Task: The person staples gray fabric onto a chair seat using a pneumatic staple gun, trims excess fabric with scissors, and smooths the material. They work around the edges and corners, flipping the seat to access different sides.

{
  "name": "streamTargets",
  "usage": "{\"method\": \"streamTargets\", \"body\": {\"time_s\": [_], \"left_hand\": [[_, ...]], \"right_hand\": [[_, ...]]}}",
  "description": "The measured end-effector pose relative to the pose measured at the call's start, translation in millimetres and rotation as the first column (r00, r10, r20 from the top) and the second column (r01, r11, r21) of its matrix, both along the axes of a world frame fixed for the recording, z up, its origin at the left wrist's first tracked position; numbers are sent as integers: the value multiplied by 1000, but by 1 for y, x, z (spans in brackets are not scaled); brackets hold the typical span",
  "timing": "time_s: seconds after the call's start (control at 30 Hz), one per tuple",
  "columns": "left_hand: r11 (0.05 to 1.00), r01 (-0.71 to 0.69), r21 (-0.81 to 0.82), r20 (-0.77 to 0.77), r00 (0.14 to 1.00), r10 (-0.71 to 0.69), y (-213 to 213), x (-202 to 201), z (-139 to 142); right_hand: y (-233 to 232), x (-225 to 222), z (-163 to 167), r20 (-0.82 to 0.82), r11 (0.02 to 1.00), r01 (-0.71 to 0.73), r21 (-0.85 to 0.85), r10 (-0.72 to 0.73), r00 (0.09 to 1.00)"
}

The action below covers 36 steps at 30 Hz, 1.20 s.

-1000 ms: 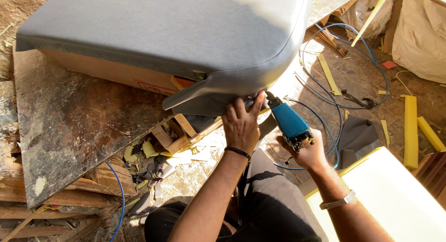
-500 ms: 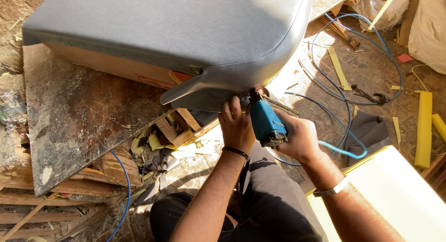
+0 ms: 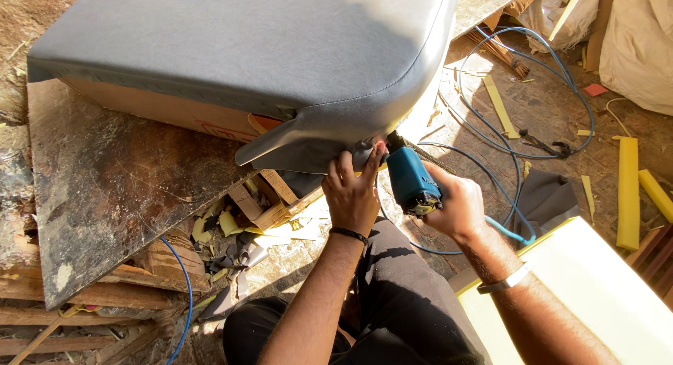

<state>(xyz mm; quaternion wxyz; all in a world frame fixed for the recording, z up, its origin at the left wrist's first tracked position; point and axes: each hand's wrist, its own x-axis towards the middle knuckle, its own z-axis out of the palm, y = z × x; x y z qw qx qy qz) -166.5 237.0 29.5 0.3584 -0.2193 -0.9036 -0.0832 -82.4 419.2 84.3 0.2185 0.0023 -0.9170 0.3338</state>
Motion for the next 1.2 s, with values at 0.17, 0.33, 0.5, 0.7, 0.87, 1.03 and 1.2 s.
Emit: {"method": "streamTargets", "body": {"time_s": [0.17, 0.33, 0.5, 0.7, 0.87, 1.03, 1.2], "left_hand": [[999, -35, 1, -13, 999, 35, 2, -4, -7], [1000, -10, 12, 48, 999, 9, 3, -4, -6], [993, 79, 83, 93, 992, -87, -7, 8, 17], [900, 290, 325, 278, 881, -384, -45, 15, 53], [734, 182, 655, 253, 862, -440, -84, 5, 75], [596, -48, 802, 271, 918, -290, -147, -33, 95], [672, -69, 738, 431, 813, -391, -159, -93, 96]], "right_hand": [[30, -22, -14, 51, 993, -48, 105, 43, 998], [61, -29, -7, 108, 977, -131, 168, 114, 988], [72, -17, 42, -147, 964, -200, 173, 226, 963], [60, -66, 144, -251, 809, -63, 584, 255, 934], [-16, -159, 210, -300, 737, -88, 670, 377, 876], [-87, -194, 208, -38, 825, -235, 514, 296, 955], [-103, -143, 155, -329, 790, -7, 612, 263, 907]]}}
